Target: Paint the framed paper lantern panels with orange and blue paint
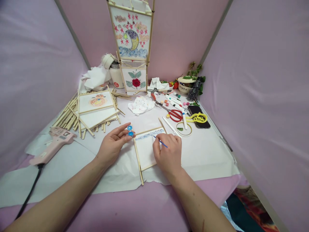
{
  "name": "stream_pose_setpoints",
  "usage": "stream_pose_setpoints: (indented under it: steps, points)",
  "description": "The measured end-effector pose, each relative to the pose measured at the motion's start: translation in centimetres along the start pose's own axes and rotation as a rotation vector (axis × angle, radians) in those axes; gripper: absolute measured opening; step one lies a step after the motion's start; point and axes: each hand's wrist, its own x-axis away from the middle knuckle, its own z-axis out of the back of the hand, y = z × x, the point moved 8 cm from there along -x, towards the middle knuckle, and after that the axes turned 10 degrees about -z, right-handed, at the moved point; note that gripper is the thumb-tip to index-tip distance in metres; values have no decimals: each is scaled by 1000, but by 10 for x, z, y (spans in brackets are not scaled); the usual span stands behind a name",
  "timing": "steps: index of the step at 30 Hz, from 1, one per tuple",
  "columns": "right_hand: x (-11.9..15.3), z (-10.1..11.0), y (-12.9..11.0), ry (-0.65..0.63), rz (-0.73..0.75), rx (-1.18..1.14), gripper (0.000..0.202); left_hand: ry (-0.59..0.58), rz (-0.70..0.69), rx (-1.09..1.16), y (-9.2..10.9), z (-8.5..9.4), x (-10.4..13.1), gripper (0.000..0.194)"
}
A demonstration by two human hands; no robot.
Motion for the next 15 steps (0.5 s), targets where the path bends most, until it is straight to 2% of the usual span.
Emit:
stream_pose_setpoints:
  steps: [6, 11, 15]
  points:
    - [2, -3, -6, -62, 6, -120, 12, 6, 5, -9, 0, 0, 0, 58]
    - [8, 23, -14, 107, 85, -342, 16, -23, 1, -12, 1, -3, 1, 57]
    - [12, 28, -20, 79, 153, -439, 19, -62, 8, -60, 1, -8, 5, 56]
